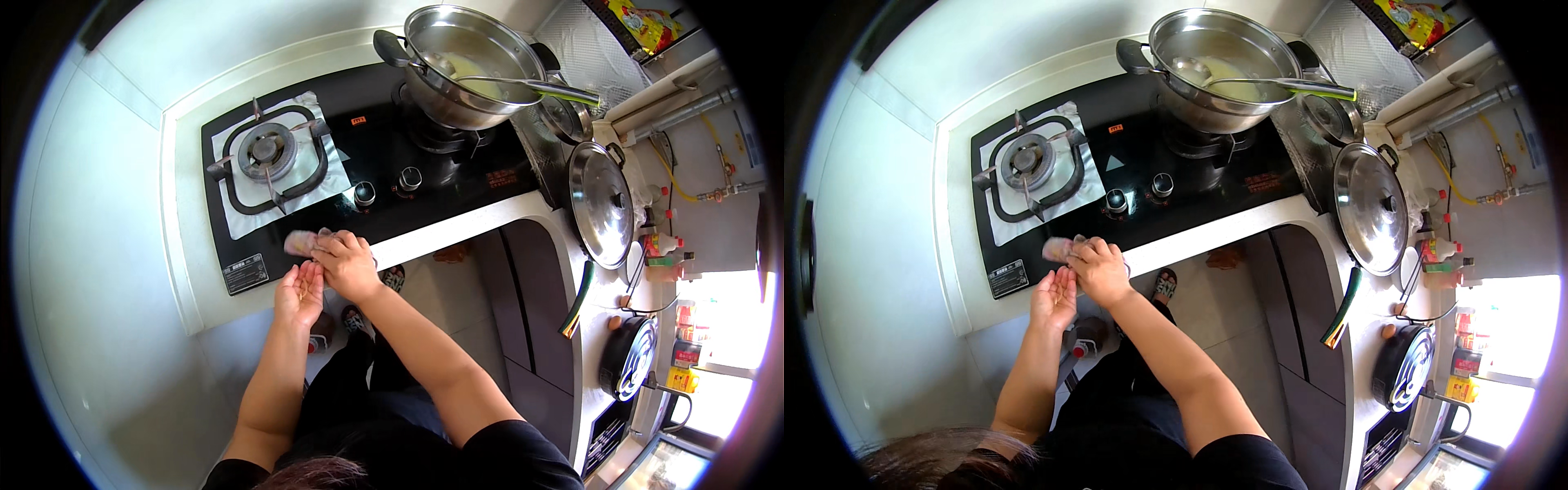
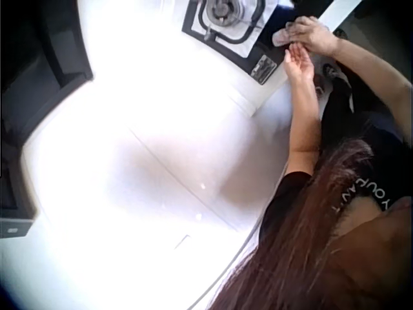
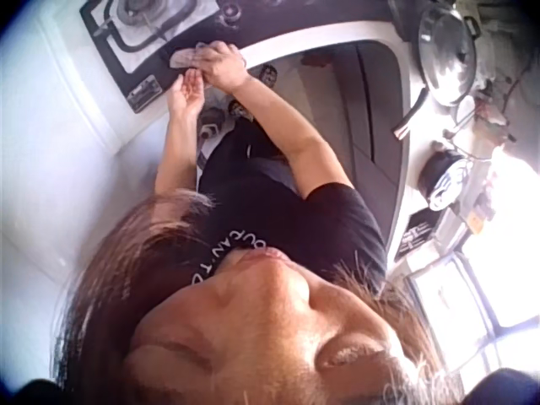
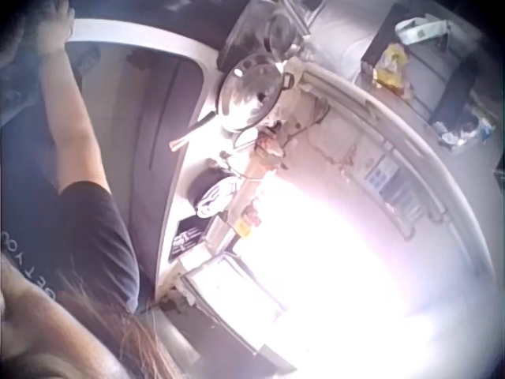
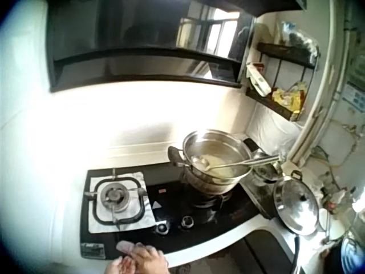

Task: The person wipes the surface and knobs of a gas stove with a cloth, washes the cloth in a sink, and then uses chopsticks to turn over a flatbread in an electric griddle.

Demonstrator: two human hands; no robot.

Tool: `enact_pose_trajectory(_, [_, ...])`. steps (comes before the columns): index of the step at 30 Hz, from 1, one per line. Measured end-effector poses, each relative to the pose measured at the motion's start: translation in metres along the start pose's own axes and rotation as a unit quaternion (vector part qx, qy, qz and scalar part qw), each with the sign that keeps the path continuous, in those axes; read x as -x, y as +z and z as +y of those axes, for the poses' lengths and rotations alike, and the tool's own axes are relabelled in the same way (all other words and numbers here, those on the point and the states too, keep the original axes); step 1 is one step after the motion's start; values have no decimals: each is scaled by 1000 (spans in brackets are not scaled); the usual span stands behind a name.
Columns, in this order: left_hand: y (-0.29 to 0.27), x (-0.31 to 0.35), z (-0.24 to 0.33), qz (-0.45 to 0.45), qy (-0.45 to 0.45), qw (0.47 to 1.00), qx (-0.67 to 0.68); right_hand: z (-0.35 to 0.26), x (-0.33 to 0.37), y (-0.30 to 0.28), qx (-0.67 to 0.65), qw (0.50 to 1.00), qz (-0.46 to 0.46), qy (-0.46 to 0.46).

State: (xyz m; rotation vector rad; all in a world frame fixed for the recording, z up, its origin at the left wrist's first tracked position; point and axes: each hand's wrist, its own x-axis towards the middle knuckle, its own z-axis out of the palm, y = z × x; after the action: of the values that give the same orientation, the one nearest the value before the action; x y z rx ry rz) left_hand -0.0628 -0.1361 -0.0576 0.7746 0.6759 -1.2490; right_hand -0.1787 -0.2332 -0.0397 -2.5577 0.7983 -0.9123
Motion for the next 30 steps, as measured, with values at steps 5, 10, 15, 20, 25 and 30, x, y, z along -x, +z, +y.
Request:
enact_pose_trajectory(5, [24,3,-20,-6,-51,998,-29,74,2,-84,53,985,39,162])
enact_pose_trajectory(10, [40,-4,-50,5,-80,995,-54,233,56,-145,154,840,286,435])
enact_pose_trajectory(15, [37,-1,-62,20,-91,993,-72,182,55,-119,342,832,143,413])
enact_pose_trajectory(20, [34,6,-65,28,-105,990,-95,81,59,-73,255,929,52,263])
enact_pose_trajectory(25, [44,15,-64,28,-99,987,-121,168,59,-121,359,858,78,358])
enact_pose_trajectory(30, [34,22,-53,24,-83,993,-80,241,80,-156,348,873,82,332])
